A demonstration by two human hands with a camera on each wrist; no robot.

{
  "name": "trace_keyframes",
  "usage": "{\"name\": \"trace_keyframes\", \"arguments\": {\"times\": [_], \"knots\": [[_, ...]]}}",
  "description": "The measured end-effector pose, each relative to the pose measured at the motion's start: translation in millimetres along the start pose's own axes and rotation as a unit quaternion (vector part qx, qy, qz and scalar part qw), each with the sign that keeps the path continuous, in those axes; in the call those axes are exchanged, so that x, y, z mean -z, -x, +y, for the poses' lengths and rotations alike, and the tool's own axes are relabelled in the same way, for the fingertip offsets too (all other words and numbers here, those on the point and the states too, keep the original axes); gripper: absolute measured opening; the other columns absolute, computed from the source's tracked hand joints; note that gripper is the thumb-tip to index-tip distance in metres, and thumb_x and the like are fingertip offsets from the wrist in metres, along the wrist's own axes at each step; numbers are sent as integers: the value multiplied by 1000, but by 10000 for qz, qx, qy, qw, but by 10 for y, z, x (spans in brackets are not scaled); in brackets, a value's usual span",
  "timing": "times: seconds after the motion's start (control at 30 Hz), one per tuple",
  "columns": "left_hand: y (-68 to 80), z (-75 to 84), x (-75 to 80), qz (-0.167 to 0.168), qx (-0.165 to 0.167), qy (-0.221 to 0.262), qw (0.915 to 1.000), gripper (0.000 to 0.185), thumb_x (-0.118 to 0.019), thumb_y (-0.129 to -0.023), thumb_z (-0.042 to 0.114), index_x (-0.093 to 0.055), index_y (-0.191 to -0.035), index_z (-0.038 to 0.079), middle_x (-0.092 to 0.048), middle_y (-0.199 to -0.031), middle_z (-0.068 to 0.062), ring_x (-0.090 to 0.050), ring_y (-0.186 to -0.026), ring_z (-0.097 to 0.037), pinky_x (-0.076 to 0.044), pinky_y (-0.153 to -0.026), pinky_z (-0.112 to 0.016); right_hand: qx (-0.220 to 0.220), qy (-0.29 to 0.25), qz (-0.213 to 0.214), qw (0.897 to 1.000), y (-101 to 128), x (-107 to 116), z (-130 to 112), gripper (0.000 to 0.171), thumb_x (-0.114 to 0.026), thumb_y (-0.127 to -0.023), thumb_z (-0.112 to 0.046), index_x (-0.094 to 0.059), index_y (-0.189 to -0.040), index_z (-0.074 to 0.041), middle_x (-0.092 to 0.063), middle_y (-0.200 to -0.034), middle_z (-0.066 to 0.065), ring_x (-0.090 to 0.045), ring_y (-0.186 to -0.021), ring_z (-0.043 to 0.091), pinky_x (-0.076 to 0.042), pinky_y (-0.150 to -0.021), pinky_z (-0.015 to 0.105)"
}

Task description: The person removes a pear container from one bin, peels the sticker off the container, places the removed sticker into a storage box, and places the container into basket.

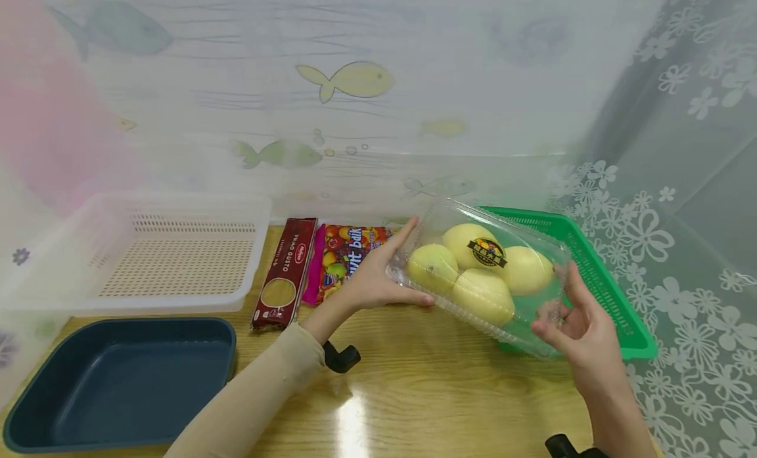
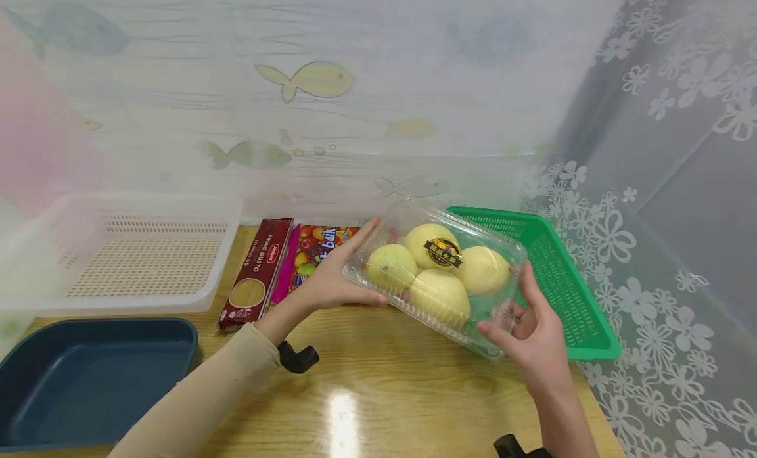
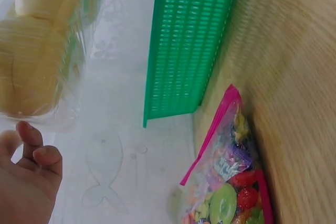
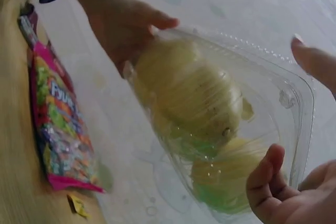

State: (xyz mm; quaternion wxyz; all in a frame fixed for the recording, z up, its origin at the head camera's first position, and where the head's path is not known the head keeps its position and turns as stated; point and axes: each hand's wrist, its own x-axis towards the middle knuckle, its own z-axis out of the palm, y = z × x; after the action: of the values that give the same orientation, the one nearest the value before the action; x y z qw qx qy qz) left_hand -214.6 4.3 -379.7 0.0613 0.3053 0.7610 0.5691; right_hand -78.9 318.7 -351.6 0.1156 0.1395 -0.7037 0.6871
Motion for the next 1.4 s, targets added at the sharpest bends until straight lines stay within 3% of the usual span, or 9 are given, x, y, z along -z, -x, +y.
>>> {"name": "trace_keyframes", "arguments": {"times": [0.1,0.23,0.3,0.4,0.63,0.93,1.07,1.17,1.4], "knots": [[19,14,-7,169,139,94,9997,131,-101,-72,31,-13,-166,53,-20,-175,11,-21,-162,-27,-28,-125,-60,168,262,-214,9993,-17,-60,17,121,-69,-83,29,2,-171,-13,-5,-179,12,-58,-87,10,-53,-75,19],[59,44,-24,291,267,256,9989,132,-102,-71,33,-12,-165,56,-26,-174,8,-25,-161,-27,-30,-124,-59,53,682,-125,9976,-18,-126,14,119,-70,-86,26,0,-171,-17,-7,-180,6,-56,-89,8,-51,-78,17],[80,61,-28,325,306,310,9985,133,-102,-70,36,-11,-165,56,-25,-174,9,-25,-161,-27,-30,-124,-59,13,697,-32,9976,-14,-143,15,111,-67,-90,23,-3,-172,-17,-39,-167,6,-56,-88,8,-51,-76,18],[103,85,-21,407,271,425,9979,135,-102,-69,39,-11,-168,50,-20,-175,11,-20,-162,-25,-28,-125,-58,93,536,-6,9985,-2,-147,23,101,-62,-94,22,-8,-171,-14,-48,-159,0,-57,-89,8,-52,-72,19],[148,113,-4,385,204,711,9965,142,-102,-70,25,-4,-172,33,-6,-177,13,-8,-164,-18,-18,-129,-53,302,397,-275,9984,-12,-131,41,95,-57,-96,24,-12,-171,-11,-14,-178,16,-58,-91,8,-51,-74,19],[285,151,-104,323,382,24,9987,144,-98,-73,47,5,-171,29,-3,-177,5,-16,-163,-27,-26,-126,-55,-222,596,407,9971,3,-226,45,101,-69,-94,17,-16,-171,-19,-26,-176,5,-53,-81,7,-48,-71,18],[351,168,-146,467,440,-105,9979,144,-98,-73,47,5,-171,27,-6,-178,4,-19,-162,-25,-28,-126,-52,-353,712,522,9955,5,-237,46,95,-70,-94,15,-22,-171,-16,-65,-133,-1,-50,-78,9,-45,-67,22],[419,192,-167,596,511,-30,9969,143,-100,-72,44,2,-171,29,-7,-177,8,-18,-162,-23,-28,-126,-52,-425,672,494,9956,5,-241,47,92,-70,-94,14,-25,-170,-14,-60,-93,-2,-49,-77,11,-44,-66,23],[630,191,-172,798,560,188,9951,140,-100,-73,40,2,-169,42,-5,-176,16,-11,-163,-21,-25,-126,-57,-409,680,350,9962,22,-305,46,93,-74,-90,17,-32,-168,-12,-55,-83,-3,-50,-75,11,-49,-68,21]]}}
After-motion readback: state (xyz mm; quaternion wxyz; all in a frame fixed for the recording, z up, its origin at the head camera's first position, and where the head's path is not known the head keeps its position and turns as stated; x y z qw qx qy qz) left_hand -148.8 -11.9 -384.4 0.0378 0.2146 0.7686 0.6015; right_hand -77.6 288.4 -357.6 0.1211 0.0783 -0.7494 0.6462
